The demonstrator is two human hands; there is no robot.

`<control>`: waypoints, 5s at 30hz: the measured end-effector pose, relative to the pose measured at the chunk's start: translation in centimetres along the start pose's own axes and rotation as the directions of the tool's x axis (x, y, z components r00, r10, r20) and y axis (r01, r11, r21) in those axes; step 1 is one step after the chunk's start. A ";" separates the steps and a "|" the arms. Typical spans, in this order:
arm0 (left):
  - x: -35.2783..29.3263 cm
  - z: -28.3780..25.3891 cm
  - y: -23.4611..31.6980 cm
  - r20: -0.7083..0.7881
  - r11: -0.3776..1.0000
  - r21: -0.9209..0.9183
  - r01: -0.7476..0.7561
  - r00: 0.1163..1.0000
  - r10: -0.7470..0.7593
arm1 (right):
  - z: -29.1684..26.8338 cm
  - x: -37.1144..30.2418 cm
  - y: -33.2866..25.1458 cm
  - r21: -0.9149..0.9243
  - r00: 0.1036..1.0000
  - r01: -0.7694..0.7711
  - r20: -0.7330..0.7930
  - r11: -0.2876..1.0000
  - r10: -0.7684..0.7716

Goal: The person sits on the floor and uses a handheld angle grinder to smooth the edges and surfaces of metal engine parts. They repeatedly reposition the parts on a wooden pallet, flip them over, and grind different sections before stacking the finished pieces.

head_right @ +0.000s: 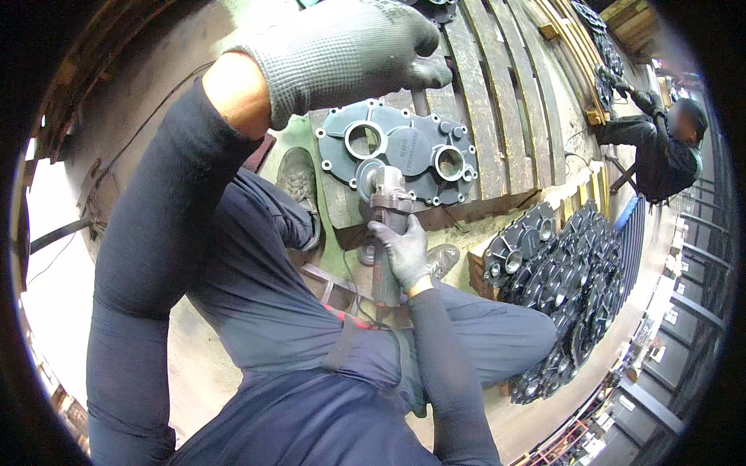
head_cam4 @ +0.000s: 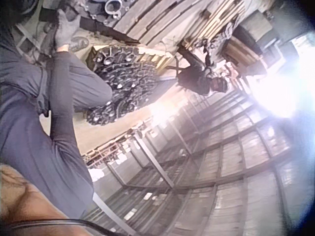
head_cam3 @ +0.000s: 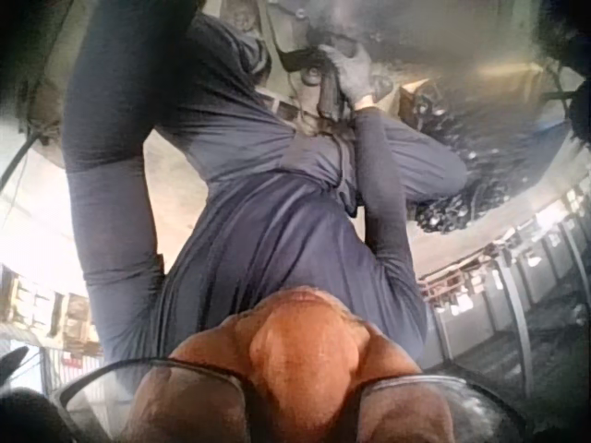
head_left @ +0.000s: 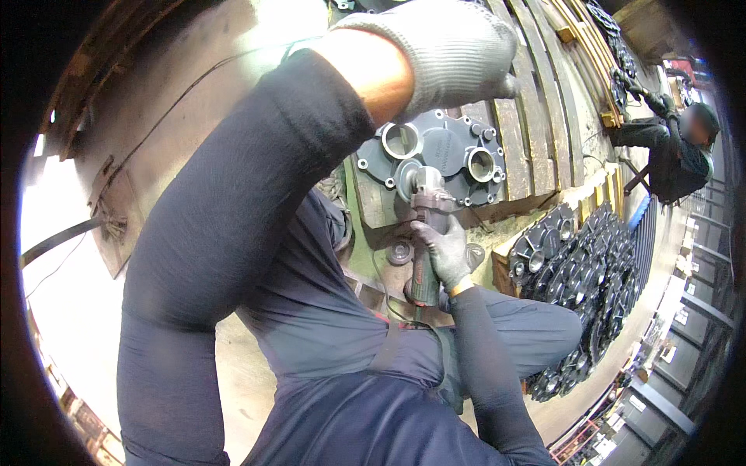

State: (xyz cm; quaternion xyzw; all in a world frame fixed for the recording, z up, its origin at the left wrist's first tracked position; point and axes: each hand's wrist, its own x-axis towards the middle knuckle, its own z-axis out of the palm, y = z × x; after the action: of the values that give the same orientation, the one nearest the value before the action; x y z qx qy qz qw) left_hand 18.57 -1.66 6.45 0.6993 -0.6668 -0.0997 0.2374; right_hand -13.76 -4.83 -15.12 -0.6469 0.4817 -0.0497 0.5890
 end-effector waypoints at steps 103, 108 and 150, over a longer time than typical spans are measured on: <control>4.4 2.7 8.7 0.323 0.991 0.020 -0.132 0.939 0.118 | -13.8 -3.8 0.6 -0.677 0.993 -0.117 -0.083 0.727 0.082; 5.5 2.8 9.6 0.398 0.993 0.099 -0.063 0.917 0.019 | -14.4 -4.0 3.1 -0.688 0.978 -0.200 -0.186 0.698 0.097; 6.4 8.4 8.7 0.228 0.999 0.010 -0.044 0.973 0.041 | -13.8 -1.4 5.2 -0.641 0.985 -0.151 -0.165 0.753 0.057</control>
State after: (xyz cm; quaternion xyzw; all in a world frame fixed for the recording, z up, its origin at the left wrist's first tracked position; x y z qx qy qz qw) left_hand 7.57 -9.60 4.33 0.6707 -0.7052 -0.1690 0.1561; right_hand -26.13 -12.91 -14.49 -0.7783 0.5429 0.1098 0.2957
